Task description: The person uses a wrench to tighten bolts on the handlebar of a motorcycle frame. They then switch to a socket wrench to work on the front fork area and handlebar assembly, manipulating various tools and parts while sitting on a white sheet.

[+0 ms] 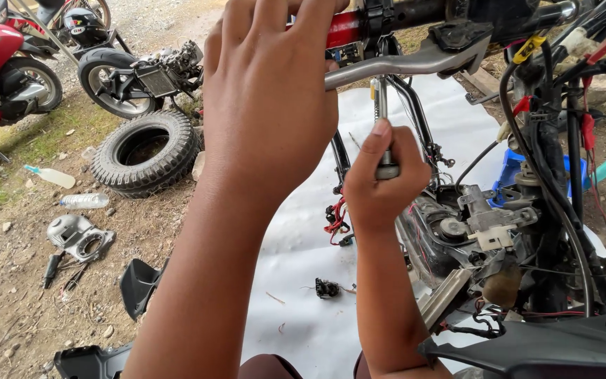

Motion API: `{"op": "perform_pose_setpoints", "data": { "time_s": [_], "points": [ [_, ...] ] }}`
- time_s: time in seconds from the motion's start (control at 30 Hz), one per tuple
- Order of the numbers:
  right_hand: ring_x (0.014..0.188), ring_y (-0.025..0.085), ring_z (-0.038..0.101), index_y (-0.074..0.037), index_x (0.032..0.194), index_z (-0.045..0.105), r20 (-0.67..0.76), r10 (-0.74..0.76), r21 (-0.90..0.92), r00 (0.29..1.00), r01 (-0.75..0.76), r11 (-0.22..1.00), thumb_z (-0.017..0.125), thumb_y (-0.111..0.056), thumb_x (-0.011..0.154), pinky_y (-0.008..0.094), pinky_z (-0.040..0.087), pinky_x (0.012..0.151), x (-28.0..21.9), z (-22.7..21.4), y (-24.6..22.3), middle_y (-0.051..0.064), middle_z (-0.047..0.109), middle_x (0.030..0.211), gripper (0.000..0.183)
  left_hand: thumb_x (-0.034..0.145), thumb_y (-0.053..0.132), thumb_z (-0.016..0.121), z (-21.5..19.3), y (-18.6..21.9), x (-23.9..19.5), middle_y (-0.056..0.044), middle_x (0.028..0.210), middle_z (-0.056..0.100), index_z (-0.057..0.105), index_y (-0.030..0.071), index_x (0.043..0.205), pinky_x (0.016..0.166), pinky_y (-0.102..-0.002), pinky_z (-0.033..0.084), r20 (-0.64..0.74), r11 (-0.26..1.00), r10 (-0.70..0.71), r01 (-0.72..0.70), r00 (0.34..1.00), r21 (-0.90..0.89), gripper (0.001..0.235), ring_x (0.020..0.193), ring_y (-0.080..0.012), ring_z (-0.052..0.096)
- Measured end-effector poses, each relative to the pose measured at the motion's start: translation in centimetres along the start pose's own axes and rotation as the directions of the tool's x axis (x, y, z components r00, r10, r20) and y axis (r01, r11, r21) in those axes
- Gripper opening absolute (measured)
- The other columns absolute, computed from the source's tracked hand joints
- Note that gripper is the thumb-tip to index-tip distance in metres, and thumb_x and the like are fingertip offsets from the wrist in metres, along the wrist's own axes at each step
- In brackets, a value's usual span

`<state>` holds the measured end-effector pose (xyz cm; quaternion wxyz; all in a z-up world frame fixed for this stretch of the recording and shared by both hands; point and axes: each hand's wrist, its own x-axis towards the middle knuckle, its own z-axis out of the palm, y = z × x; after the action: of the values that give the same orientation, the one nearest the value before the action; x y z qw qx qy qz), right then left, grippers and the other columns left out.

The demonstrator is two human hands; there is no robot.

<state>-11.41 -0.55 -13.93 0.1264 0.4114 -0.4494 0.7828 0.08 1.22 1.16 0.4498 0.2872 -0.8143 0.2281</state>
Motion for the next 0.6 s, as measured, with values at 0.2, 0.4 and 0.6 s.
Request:
{"op": "perform_pose_setpoints", "data": {
  "time_s": [0.2,0.4,0.6],
  "points": [
    [0.059,0.01,0.034,-0.003,0.075,0.044,-0.03,0.051,0.09,0.998,-0.049,0.995,0.056,-0.023,0.113,0.033,0.023,0.056,0.0,0.3,-0.3,0.0,0.04,0.065,0.045,0.093,0.009,0.071,0.2,-0.3,-0.1,-0.007,0.129,0.06,0.061,0.016,0.135,0.108,-0.052,0.041,0.063,0.999,-0.038,0.036,0.997,0.032,0.044,0.122,-0.0329,0.055],
    [0.056,0.01,0.038,-0.004,0.071,0.041,-0.041,0.14,0.243,0.989,-0.126,0.962,0.055,-0.025,0.112,0.031,0.028,0.055,-0.2,1.1,-0.8,-0.001,0.04,0.061,0.048,0.087,0.002,0.065,0.1,-0.1,0.2,-0.009,0.122,0.061,0.061,0.013,0.131,0.103,-0.053,0.04,0.016,1.0,-0.024,0.024,1.0,0.004,0.046,0.116,-0.0342,0.055],
    [0.053,0.009,0.042,-0.005,0.072,0.042,-0.005,0.209,0.391,0.978,-0.191,0.9,0.055,-0.025,0.113,0.029,0.034,0.053,-0.5,1.5,-0.9,-0.001,0.043,0.06,0.047,0.087,0.0,0.062,0.3,-0.1,0.0,-0.009,0.121,0.061,0.061,0.015,0.132,0.104,-0.053,0.041,0.0,1.0,-0.027,0.027,1.0,0.011,0.047,0.119,-0.0327,0.056]
  ]
}}
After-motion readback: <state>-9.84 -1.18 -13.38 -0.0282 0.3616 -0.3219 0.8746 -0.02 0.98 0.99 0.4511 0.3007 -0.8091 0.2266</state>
